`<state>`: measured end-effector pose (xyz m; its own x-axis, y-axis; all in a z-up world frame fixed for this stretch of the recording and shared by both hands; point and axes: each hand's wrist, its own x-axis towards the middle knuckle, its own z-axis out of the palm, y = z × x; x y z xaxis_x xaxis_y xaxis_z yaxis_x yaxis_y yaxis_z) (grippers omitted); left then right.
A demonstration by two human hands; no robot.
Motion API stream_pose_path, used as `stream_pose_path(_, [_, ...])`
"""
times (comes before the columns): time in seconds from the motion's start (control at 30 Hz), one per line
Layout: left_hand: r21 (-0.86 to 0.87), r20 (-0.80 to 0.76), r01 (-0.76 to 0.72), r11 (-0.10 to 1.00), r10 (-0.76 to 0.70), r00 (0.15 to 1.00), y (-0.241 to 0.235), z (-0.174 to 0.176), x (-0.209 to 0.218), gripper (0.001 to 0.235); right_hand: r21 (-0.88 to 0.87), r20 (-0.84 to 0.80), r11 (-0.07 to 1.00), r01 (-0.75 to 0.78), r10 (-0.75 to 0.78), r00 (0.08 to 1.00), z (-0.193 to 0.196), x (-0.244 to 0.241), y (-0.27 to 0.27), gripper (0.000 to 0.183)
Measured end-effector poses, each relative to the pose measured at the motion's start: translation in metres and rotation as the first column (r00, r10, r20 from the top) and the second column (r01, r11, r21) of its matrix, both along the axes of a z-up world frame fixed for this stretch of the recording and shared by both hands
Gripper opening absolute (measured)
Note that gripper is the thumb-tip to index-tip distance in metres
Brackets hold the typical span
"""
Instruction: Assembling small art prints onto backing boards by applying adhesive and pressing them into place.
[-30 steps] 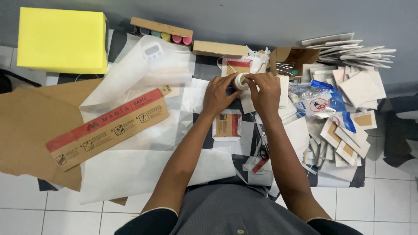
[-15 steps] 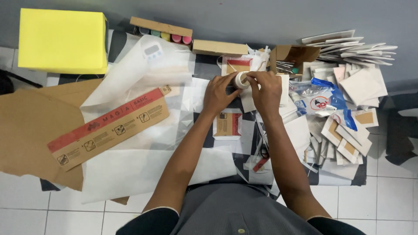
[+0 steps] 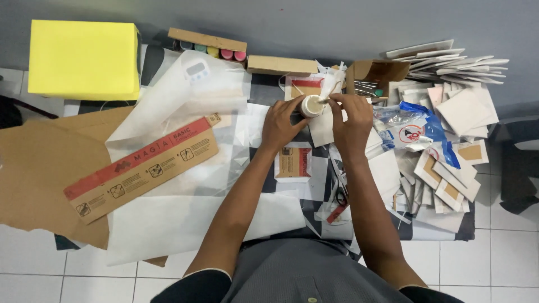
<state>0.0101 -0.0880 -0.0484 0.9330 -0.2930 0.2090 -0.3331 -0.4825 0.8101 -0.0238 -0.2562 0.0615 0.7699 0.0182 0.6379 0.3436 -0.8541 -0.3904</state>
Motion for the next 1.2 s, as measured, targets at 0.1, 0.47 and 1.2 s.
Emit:
stream_pose_path(0.1, [-0.003,0.016,0.006,1.0,-0.006,1.0,0.001,0.001,0.001,0.068,0.127,0.015,0.992,-0.001,-0.001,1.0,0.011,-0.011,-0.006,0.014])
stream_pose_path(0.47, [-0.316,0.072,0.057,0.947,-0.036,0.997,0.02,0.016,-0.003,0.075,0.842,-0.231,0.521,0.142,0.109,0.967,-0.007,-0.072,-0.056,0.013])
stream_pose_path(1.2, [0.281,0.278,-0.136,0.95,0.055,0.959,0.069,0.001,-0.158,0.032,0.402,-0.335,0.913,-0.066,0.214,0.918,-0.06,-0.124,0.023,0.015])
